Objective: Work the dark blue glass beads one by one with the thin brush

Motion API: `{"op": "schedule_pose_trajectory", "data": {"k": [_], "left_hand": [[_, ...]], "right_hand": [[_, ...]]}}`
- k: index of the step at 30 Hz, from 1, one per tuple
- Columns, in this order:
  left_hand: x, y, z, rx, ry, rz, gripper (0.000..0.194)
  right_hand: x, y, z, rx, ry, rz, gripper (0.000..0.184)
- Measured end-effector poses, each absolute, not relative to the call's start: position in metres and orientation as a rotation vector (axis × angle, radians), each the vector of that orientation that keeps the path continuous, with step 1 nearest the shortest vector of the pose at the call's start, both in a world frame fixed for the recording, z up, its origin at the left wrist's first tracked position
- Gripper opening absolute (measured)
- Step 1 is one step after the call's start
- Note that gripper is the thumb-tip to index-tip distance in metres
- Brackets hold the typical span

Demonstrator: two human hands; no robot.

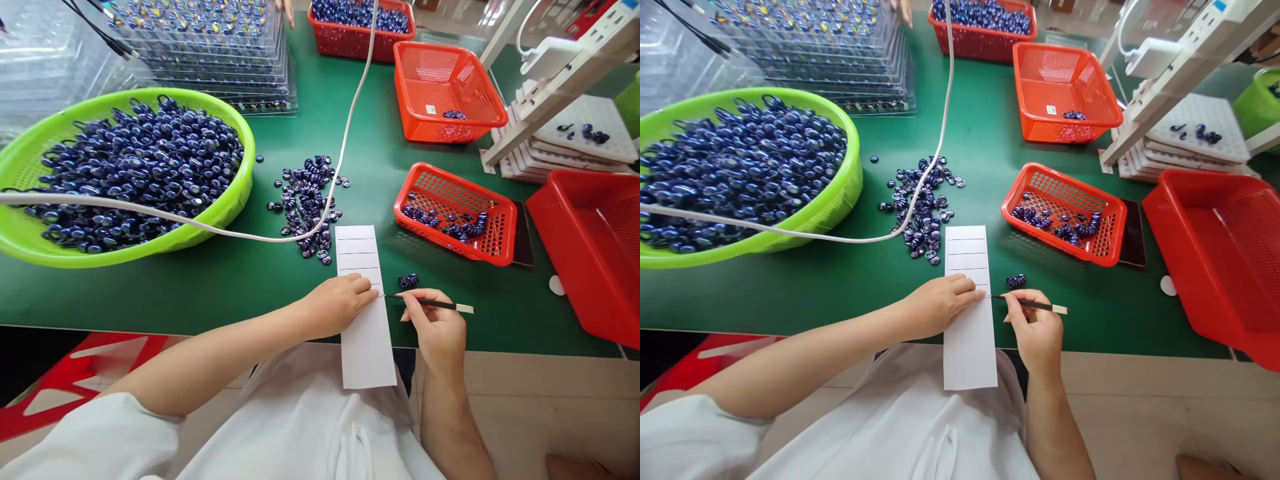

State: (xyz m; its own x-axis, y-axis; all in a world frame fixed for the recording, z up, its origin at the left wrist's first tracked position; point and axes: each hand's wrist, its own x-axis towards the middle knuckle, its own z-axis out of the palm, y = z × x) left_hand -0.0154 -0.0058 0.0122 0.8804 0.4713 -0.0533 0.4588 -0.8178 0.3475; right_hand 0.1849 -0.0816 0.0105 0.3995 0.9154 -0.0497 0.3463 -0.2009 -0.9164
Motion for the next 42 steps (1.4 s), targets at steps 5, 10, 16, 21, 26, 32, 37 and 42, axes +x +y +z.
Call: {"op": "schedule_pose_trajectory", "data": {"k": [5,10,16,21,26,32,37,42], "left_hand": [[-0.0145,-0.0066,0.0082,2.708,0.687,0.048,0.038],[-0.0142,-0.0068,0.0096,2.715,0.702,0.040,0.038],[-0.0142,-0.0075,0.0101,2.716,0.710,0.063,0.037],[-0.0162,-0.0078,0.0062,2.722,0.698,0.102,0.037],[-0.0193,-0.0065,0.0042,2.709,0.653,0.163,0.035],[-0.0182,-0.0066,0.0073,2.715,0.658,0.121,0.034],[-0.0168,-0.0073,0.0103,2.734,0.655,0.093,0.033],[-0.0154,-0.0081,0.0109,2.740,0.662,0.077,0.032]], "right_hand": [[0.1865,-0.0862,0.0042,-1.722,-1.174,0.742,0.019],[0.1850,-0.0907,0.0030,-1.704,-1.209,0.640,0.016],[0.1851,-0.0906,0.0030,-1.681,-1.179,0.664,0.014],[0.1853,-0.0897,0.0014,-1.711,-1.161,0.654,0.014],[0.1853,-0.0883,0.0019,-1.742,-1.155,0.657,0.017],[0.1855,-0.0867,0.0017,-1.739,-1.154,0.697,0.018],[0.1846,-0.0879,0.0012,-1.732,-1.164,0.689,0.017],[0.1850,-0.0902,0.0026,-1.673,-1.082,0.693,0.015]]}}
